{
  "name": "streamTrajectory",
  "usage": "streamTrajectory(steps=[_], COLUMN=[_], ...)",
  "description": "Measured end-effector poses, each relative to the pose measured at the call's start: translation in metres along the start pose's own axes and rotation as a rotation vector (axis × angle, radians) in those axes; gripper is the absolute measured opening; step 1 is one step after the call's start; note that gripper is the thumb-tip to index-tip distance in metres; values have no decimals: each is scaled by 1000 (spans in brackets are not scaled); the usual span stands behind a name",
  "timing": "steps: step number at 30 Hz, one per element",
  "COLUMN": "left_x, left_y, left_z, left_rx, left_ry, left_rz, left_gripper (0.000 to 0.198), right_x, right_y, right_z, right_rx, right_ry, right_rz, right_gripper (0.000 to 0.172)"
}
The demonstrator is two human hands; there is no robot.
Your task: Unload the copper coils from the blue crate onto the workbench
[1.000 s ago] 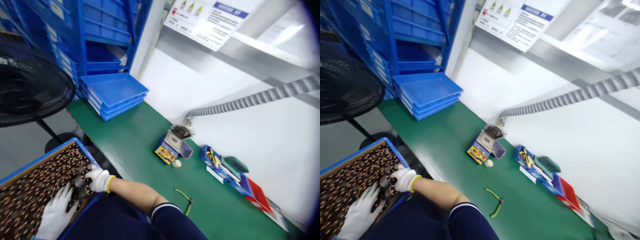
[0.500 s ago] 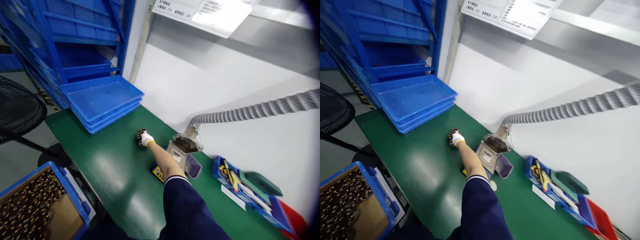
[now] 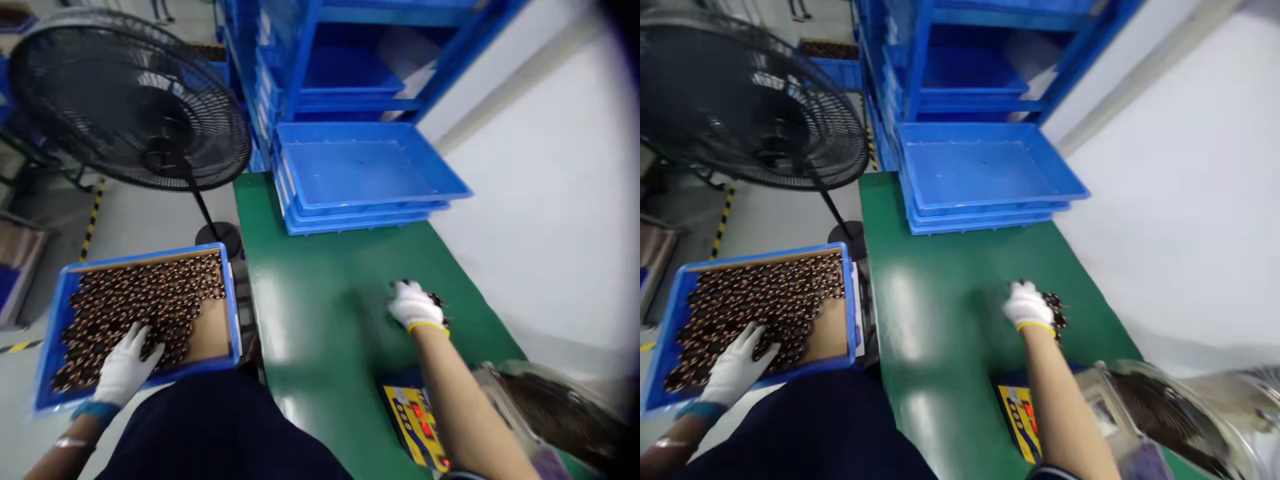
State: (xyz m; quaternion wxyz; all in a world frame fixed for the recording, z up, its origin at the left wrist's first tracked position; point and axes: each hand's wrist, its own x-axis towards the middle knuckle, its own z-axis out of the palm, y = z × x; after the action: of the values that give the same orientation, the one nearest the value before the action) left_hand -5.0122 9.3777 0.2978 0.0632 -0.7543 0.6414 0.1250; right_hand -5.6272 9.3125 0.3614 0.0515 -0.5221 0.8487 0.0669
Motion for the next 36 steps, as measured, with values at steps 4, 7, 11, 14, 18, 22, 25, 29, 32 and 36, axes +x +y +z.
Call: streamTrajectory(steps=[4,7,11,14,18,22,25,29,32,36], left_x=[16,26,25,13,-6,-10,-4,10,19,21], left_y=[20,24,3,-25,-62,-88,-101,-111,-115,-116], left_z=[1,-1,3,11,18,16,12,4,-2,2], left_rx=[26,-3,-74,-148,-239,-312,-338,-366,-383,-394], left_ry=[-3,25,123,164,186,156,111,59,28,26], left_rz=[52,71,47,18,-82,-138,-128,-88,-78,-122], left_gripper=[75,73,70,71,77,81,83,85,84,85], right_x=[-70,-117,-135,-134,-136,-133,-125,-124,-132,-134], right_y=[-151,-276,-388,-426,-447,-458,-461,-459,-459,-460], right_z=[23,39,51,59,71,75,72,66,66,69], right_rx=[305,435,198,4,-81,-105,-126,-126,-122,-134], right_ry=[-181,-292,-292,-242,-196,-185,-285,-292,-244,-192], right_rz=[-587,-861,-735,-588,-474,-410,-407,-523,-511,-423], right_gripper=[51,60,68,52,50,56,63,64,61,59])
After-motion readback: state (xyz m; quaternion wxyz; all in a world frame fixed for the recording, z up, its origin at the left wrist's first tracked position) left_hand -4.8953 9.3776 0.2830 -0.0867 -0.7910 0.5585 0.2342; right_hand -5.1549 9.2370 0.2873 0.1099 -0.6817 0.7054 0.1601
